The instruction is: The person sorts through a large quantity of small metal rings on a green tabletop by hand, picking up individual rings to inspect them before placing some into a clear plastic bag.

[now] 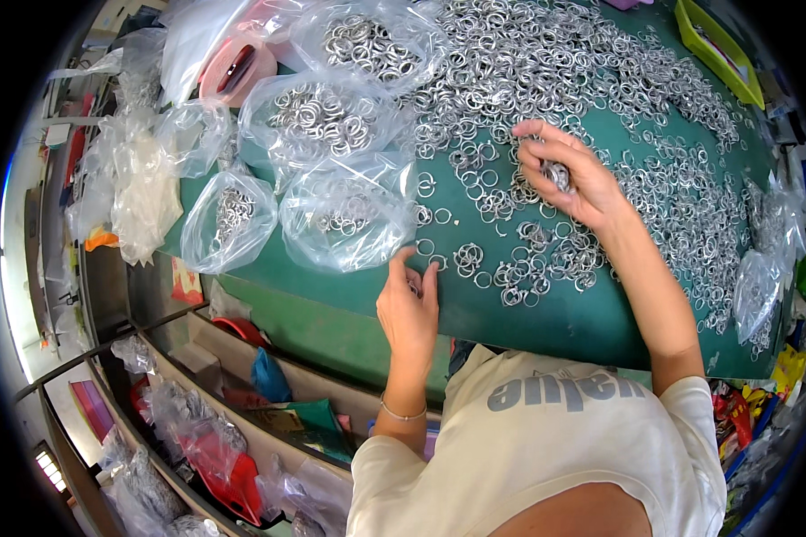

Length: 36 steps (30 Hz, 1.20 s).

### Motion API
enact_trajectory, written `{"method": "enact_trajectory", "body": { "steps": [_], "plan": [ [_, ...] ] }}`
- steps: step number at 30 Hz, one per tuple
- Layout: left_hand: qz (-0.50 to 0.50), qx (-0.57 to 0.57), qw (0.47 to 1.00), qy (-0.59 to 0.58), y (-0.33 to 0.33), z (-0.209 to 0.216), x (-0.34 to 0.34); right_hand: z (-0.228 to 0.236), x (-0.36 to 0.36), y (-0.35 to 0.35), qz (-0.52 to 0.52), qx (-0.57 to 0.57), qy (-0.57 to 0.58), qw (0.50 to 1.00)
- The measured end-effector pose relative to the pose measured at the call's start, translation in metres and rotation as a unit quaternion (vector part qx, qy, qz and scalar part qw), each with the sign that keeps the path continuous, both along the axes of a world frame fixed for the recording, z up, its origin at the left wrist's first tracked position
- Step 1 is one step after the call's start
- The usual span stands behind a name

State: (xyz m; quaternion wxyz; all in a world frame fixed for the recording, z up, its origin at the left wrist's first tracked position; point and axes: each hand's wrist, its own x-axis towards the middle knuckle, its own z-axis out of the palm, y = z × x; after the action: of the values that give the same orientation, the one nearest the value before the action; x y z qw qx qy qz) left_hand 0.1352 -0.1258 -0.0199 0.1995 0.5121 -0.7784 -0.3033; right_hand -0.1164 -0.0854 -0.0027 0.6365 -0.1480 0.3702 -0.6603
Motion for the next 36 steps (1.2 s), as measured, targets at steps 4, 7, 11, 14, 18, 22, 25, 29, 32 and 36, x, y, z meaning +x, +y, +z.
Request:
{"method": "enact_trajectory", "body": {
  "steps": [4,7,11,14,18,22,25,29,32,36],
  "plan": [
    [-0.015,-0.02,0.999,-0.039,-0.001,-0.008,-0.001,0.015,0.024,-0.026,0.041,0.037,0.542,0.839],
    [-0.048,-0.006,0.998,-0.028,-0.001,-0.014,-0.003,-0.017,0.045,-0.034,0.054,-0.04,0.797,0.6],
    [-0.042,0.025,0.998,0.025,0.002,-0.004,-0.007,-0.01,0.043,-0.016,0.134,0.034,0.834,0.533],
    [-0.022,-0.005,0.999,0.028,-0.002,-0.005,-0.007,-0.007,0.051,-0.015,0.072,-0.018,0.809,0.583],
    [-0.013,-0.028,0.999,0.009,-0.015,-0.001,-0.008,-0.011,0.088,-0.036,0.129,-0.077,0.802,0.578],
    [-0.001,-0.027,1.0,0.006,-0.019,-0.005,-0.009,-0.029,0.088,-0.04,0.125,-0.053,0.83,0.542],
    [0.013,-0.008,1.0,0.027,-0.018,-0.005,-0.008,-0.023,0.061,-0.027,0.081,-0.02,0.644,0.761],
    [-0.01,0.004,1.0,0.018,-0.016,-0.009,-0.009,0.012,0.035,-0.011,0.125,0.16,0.402,0.893],
    [-0.013,-0.001,1.0,0.007,-0.016,-0.008,-0.014,0.02,0.029,-0.002,0.11,0.142,0.434,0.883],
    [-0.018,0.004,1.0,0.015,-0.016,-0.008,-0.017,0.007,0.016,0.013,0.082,0.098,0.537,0.834]
  ]
}}
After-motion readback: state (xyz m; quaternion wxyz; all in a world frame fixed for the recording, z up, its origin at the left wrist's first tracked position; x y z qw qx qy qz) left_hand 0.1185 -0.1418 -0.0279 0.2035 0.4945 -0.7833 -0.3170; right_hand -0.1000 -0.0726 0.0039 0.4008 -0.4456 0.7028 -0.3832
